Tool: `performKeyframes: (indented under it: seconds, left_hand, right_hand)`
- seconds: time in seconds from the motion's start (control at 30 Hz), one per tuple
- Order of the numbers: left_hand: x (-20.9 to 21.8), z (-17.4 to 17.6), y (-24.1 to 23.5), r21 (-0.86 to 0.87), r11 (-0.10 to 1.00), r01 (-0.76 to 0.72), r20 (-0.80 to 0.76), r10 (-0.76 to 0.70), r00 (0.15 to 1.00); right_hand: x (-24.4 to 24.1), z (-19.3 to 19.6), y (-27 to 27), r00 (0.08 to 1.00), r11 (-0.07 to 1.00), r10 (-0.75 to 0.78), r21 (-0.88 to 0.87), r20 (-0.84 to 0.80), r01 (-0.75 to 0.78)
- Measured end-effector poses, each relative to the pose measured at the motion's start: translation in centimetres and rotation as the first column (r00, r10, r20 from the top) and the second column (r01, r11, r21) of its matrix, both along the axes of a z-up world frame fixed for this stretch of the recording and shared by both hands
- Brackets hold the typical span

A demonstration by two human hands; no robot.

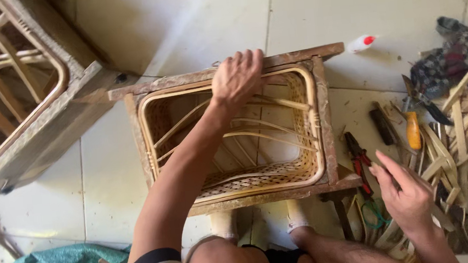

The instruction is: The person assembles a rectangular bamboo basket by inserting curved bamboo strips into a wooden mold. They use a hammer to secure the strips, pliers to adjust the frame, and apply glue along the edges to bond the components.

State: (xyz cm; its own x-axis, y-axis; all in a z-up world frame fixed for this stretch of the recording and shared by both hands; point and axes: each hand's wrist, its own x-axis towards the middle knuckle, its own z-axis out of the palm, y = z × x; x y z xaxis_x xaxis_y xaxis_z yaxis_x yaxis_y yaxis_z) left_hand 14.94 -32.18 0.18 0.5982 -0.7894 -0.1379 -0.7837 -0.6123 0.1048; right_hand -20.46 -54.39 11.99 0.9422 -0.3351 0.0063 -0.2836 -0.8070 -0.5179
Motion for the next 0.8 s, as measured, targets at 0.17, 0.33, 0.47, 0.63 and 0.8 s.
performKeyframes:
  seconds: [0.17, 0.33, 0.47, 0.63, 0.8]
  left_hand:
    - [0.0, 1.5, 1.0, -0.064, 0.998, 0.001, 0.107, 0.006, 0.994]
    - [0.1, 5.1, 0.1, 0.115, 0.987, -0.108, -0.162, 0.126, 0.979]
    - [-1.3, 9.3, 0.1, -0.175, 0.981, 0.078, 0.23, -0.037, 0.973]
    - [-8.5, 8.5, 6.9, -0.519, 0.838, 0.171, 0.05, -0.17, 0.984]
    - [-16.8, 7.8, 13.8, -0.36, 0.895, 0.264, -0.174, -0.342, 0.923]
  right_hand:
    - [-2.0, -0.5, 0.8, 0.996, 0.987, -0.089, 0.134, 0.0, 0.088]
    - [-4.1, -2.7, -2.7, 0.991, 0.989, 0.11, -0.105, 0.081, -0.101]
    - [-5.5, -2.3, -10.5, 0.798, 0.872, -0.465, -0.046, -0.383, 0.487]
    - [-3.1, -5.3, -15.4, 0.976, 0.978, -0.209, 0.012, -0.062, 0.21]
    - [-3.8, -7.6, -23.4, 0.766, 0.877, -0.472, -0.143, -0.437, 0.459]
